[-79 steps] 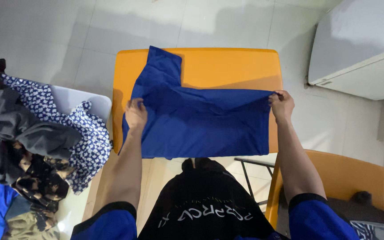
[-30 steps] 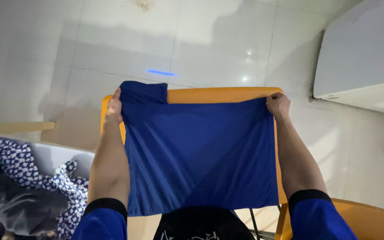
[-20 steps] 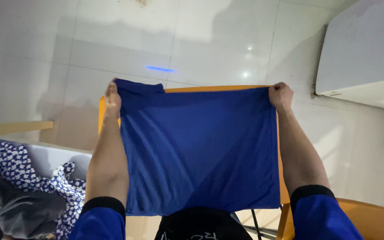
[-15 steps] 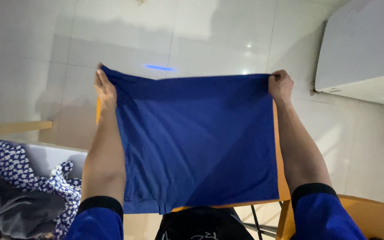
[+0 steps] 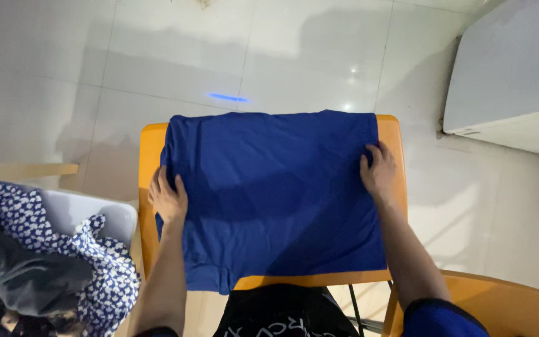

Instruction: The person folds a blue t-shirt on a small orange table and places it inside a suitcase containing other garments, then selects another shirt from a pile to begin folding.

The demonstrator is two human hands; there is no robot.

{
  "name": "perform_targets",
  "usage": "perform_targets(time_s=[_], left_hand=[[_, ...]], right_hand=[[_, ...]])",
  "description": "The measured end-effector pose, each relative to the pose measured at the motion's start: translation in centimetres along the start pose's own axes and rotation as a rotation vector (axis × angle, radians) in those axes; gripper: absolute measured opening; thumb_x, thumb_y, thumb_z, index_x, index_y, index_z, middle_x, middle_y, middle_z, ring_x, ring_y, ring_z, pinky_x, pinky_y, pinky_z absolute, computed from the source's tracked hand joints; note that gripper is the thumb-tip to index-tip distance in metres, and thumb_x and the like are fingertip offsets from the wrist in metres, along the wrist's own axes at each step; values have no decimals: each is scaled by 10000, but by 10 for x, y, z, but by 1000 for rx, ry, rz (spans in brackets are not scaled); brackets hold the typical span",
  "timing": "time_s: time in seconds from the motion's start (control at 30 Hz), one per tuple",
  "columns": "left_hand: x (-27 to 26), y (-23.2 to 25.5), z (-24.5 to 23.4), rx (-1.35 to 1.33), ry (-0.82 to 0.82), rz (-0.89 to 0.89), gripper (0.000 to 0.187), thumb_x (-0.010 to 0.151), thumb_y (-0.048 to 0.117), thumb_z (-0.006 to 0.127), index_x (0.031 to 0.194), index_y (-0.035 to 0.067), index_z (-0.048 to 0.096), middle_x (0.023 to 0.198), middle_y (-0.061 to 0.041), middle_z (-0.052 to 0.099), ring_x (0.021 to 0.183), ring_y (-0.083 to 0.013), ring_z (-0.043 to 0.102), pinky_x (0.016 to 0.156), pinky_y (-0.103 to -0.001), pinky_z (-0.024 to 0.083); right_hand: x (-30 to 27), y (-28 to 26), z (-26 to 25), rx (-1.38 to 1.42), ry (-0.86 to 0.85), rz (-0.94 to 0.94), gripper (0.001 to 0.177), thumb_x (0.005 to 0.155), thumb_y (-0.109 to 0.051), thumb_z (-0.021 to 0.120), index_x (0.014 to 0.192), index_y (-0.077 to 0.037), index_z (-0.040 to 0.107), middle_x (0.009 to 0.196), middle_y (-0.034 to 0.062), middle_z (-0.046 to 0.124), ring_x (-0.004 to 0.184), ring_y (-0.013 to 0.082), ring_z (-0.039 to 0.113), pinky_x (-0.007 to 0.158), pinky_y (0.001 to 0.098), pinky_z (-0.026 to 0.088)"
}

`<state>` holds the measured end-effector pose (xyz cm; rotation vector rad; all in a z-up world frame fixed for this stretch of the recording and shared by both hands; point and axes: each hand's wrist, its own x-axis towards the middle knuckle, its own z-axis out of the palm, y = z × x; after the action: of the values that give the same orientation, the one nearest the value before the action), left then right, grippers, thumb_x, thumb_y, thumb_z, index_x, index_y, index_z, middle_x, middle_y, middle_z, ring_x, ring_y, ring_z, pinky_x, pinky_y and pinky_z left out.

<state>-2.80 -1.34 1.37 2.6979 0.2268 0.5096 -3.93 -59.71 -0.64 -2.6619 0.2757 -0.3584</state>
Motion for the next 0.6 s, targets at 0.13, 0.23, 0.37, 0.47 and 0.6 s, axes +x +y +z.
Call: perform_targets(time_s=[0.13, 0.23, 0.37, 0.47, 0.6], left_hand=[[-65, -14, -41, 145, 8, -45, 484, 1050, 331, 615, 1467, 91, 562, 1461, -146, 592, 1355, -374, 545, 1102, -563, 398], [-101, -25, -62, 216, -21, -89, 461, 1034, 347, 623, 1433, 118, 582, 1453, -118, 607, 1322, -368, 560, 1062, -568, 413], [-136, -31, -81, 330, -70, -139, 473, 959, 367, 675, 1387, 172, 632, 1347, -113, 637, 1193, -390, 598, 970, -564, 444], [-154, -35, -87, 271, -71, -292, 504, 955, 393, 723, 1376, 127, 642, 1179, -195, 626, 1088, -413, 605, 948, -532, 487], [-181, -36, -87, 136, -39, -344, 473, 1001, 359, 703, 1355, 58, 616, 1208, -190, 665, 1116, -425, 618, 945, -512, 517]], right_hand=[[-58, -12, -28, -93, -20, 56, 415, 916, -218, 710, 1316, -112, 673, 1457, 215, 568, 1325, 425, 507, 1075, 551, 386], [-98, -16, -47, -151, -18, 68, 436, 880, -195, 714, 1303, -106, 669, 1410, 191, 594, 1294, 404, 527, 1066, 522, 420], [-148, -20, -72, -135, -1, 41, 413, 903, -173, 691, 1311, -115, 658, 1339, 163, 610, 1234, 387, 554, 1072, 501, 452], [-180, -27, -88, -183, 11, 123, 432, 931, -214, 699, 1335, -78, 635, 1274, 198, 596, 1174, 425, 564, 1028, 497, 475], [-212, -30, -105, -70, -139, 389, 498, 934, -345, 702, 1316, -41, 606, 1133, 221, 644, 1004, 419, 642, 849, 500, 522]])
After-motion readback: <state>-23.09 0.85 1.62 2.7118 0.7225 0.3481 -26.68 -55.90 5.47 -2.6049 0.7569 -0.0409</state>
